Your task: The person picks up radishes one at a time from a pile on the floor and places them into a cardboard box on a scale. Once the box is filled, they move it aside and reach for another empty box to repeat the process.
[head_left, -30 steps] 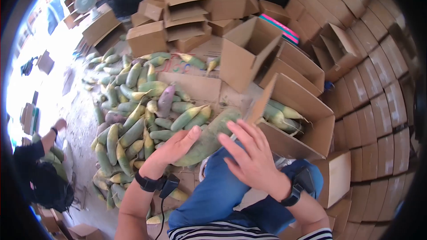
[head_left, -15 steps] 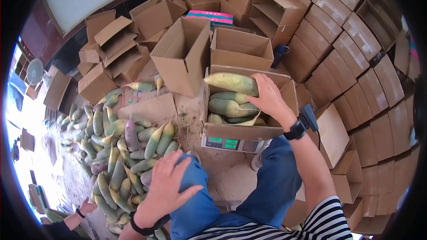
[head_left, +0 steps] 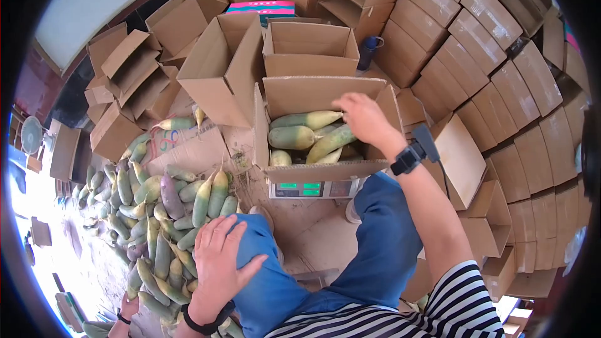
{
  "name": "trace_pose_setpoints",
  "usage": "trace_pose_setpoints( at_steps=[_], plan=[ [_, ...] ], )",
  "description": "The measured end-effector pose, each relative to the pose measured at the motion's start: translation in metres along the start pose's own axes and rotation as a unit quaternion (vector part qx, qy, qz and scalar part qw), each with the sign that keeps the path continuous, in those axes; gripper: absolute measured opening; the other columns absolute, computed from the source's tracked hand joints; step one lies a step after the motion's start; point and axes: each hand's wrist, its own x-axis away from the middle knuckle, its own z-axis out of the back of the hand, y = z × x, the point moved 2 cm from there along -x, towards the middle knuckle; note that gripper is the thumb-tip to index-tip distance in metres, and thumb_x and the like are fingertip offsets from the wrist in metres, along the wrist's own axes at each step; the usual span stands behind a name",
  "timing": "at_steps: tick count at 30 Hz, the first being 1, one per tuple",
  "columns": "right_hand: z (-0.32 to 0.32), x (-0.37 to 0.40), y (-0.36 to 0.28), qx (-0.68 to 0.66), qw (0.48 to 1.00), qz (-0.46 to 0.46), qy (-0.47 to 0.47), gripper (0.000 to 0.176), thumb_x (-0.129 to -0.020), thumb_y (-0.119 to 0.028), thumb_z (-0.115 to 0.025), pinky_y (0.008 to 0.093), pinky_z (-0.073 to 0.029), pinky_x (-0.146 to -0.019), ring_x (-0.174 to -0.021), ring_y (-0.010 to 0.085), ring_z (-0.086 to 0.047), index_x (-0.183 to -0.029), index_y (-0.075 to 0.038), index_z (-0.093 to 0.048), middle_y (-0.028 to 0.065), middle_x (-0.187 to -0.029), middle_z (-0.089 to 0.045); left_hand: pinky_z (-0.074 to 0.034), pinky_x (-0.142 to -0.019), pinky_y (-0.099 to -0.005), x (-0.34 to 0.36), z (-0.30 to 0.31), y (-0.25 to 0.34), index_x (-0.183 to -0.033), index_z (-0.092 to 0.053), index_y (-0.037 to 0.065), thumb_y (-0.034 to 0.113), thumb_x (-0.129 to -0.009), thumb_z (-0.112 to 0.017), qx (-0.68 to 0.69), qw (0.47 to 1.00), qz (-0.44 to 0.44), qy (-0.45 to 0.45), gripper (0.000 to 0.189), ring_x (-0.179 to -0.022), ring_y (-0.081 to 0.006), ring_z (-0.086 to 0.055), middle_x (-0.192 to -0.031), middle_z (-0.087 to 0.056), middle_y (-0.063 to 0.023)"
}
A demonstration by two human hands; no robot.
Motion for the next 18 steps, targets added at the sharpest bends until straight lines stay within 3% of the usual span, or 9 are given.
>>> trace_pose_setpoints(
  at_steps=[3, 7, 12, 13, 18],
  plan=[
    [0.075, 0.007, -0.037, -0.134, 0.988, -0.014, 0.078, 0.032, -0.087, -0.007, -0.060, 0.0425, -0.047, -0.096, -0.113, 0.0373, -0.056, -0.119, -0.008, -0.061, 0.0146, -0.124, -0.059, -0.040, -0.100, -0.0489, 0.000, 0.000, 0.000, -0.116, -0.061, 0.003, 0.032, -0.066, -0.083, 0.003, 1.000, -0.002, 0.003, 0.063, -0.115, -0.0352, -0.053, -0.123, -0.057, -0.0146],
    [0.139, 0.065, -0.077, -0.145, 0.983, -0.009, 0.110, 0.032, -0.089, -0.010, -0.062, 0.0409, -0.048, -0.095, -0.114, 0.0368, -0.057, -0.121, -0.007, -0.060, 0.0141, -0.123, -0.060, -0.040, -0.100, -0.0485, 0.003, 0.001, -0.001, -0.116, -0.061, 0.002, 0.031, -0.066, -0.083, 0.004, 1.000, 0.002, -0.004, 0.062, -0.116, -0.0357, -0.053, -0.123, -0.057, -0.0150],
    [0.121, 0.166, -0.106, -0.145, 0.988, -0.025, -0.043, 0.037, -0.083, -0.022, -0.070, 0.0448, -0.046, -0.098, -0.115, 0.0330, -0.057, -0.116, -0.007, -0.063, 0.0132, -0.119, -0.062, -0.040, -0.100, -0.0483, 0.006, 0.001, -0.001, -0.117, -0.060, 0.001, 0.029, -0.068, -0.082, 0.004, 1.000, 0.009, 0.011, 0.060, -0.117, -0.0375, -0.052, -0.124, -0.057, -0.0156],
    [0.118, 0.176, -0.115, -0.022, 0.998, 0.029, -0.055, 0.036, -0.079, -0.025, -0.073, 0.0443, -0.046, -0.098, -0.112, 0.0302, -0.058, -0.109, -0.007, -0.065, 0.0123, -0.113, -0.064, -0.040, -0.100, -0.0483, 0.006, 0.001, 0.000, -0.118, -0.059, 0.001, 0.028, -0.069, -0.082, 0.004, 1.000, 0.009, 0.009, 0.060, -0.117, -0.0375, -0.053, -0.124, -0.057, -0.0158],
    [0.111, 0.175, -0.119, -0.018, 1.000, -0.003, 0.013, 0.026, -0.078, -0.021, -0.073, 0.0428, -0.048, -0.091, -0.101, 0.0286, -0.061, -0.098, -0.005, -0.067, 0.0090, -0.103, -0.066, -0.040, -0.101, -0.0481, 0.004, 0.000, 0.006, -0.119, -0.059, 0.001, 0.027, -0.071, -0.081, -0.001, 1.000, 0.004, 0.008, 0.059, -0.118, -0.0366, -0.052, -0.124, -0.057, -0.0158]
  ],
)
